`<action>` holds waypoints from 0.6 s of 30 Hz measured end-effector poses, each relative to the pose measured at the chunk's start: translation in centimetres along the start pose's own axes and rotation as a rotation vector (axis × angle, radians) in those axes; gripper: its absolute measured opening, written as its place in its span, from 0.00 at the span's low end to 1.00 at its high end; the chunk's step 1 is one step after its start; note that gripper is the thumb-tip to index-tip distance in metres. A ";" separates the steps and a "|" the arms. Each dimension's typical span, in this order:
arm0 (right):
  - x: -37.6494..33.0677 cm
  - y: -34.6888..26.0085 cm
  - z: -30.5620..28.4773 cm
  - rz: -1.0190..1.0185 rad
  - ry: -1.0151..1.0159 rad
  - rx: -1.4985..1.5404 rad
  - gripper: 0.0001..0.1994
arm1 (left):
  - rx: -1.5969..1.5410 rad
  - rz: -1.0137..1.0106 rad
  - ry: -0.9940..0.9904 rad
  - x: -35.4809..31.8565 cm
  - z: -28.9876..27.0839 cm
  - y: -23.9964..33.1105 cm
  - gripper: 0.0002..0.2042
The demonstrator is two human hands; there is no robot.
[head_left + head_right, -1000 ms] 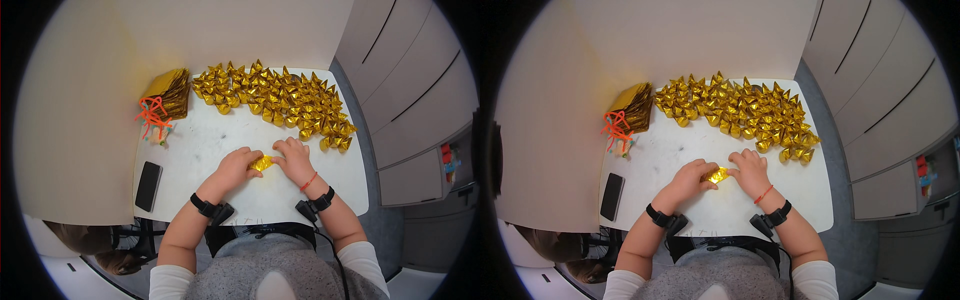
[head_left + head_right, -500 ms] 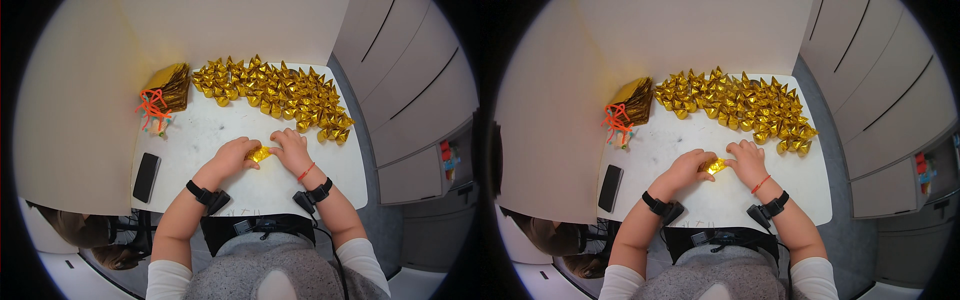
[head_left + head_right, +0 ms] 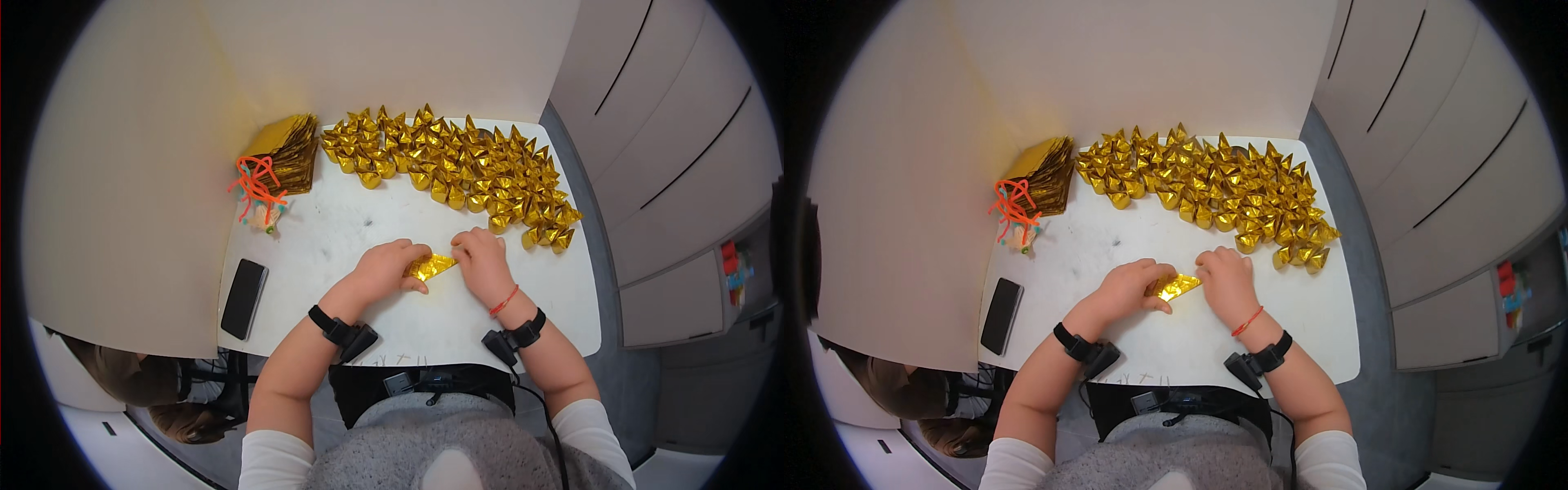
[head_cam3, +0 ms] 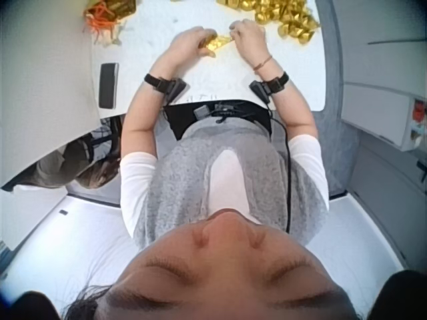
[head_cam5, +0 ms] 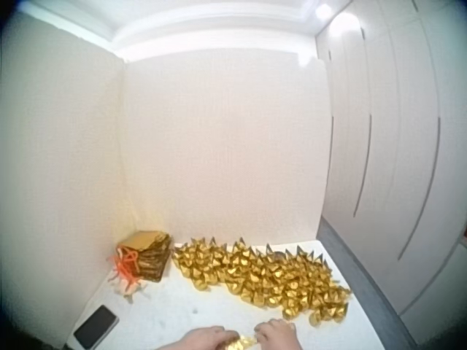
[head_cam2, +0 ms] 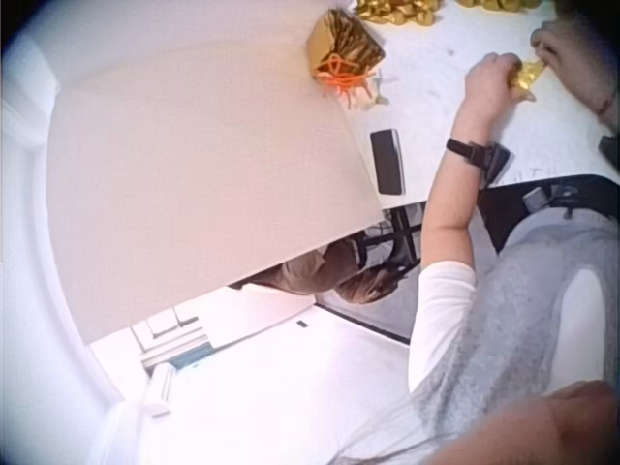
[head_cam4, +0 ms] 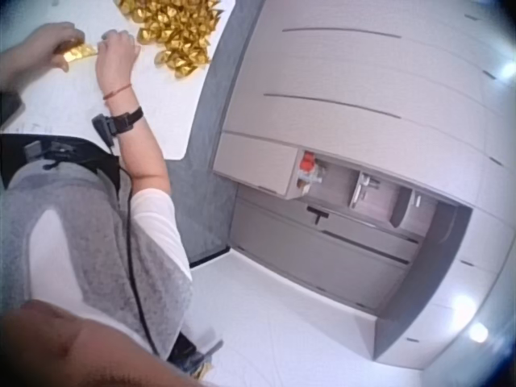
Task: Fold square pieces of gold-colored foil paper into decorative ingot shapes.
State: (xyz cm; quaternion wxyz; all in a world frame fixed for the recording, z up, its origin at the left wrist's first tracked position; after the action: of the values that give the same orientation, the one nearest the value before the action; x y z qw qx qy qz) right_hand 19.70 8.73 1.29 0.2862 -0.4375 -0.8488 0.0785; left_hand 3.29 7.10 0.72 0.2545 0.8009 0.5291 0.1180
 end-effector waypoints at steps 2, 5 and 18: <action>0.7 -2.2 0.2 -0.035 -0.022 0.031 0.13 | -0.005 0.024 0.038 0.0 0.2 -0.4 0.32; 1.0 -2.7 0.9 -0.049 -0.062 0.039 0.15 | -0.003 0.058 0.063 0.1 -0.2 0.0 0.32; 0.8 -1.3 1.1 -0.007 -0.102 0.078 0.15 | -0.753 -0.150 0.042 -0.6 -0.8 -4.8 0.18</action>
State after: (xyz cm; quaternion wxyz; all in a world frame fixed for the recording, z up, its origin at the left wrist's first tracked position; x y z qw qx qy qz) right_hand 17.82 8.74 1.22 0.2597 -0.4186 -0.8601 0.1326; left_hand -1.15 8.24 -1.08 0.5280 0.6076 0.5110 0.3015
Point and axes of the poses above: each hand's wrist, its own x-axis towards the middle knuckle, its own z-axis out of the palm, y = z × x, the point moved 9 cm from there along x, towards the middle knuckle, and after that the axes turned 9 degrees about -z, right-handed, at the moved point
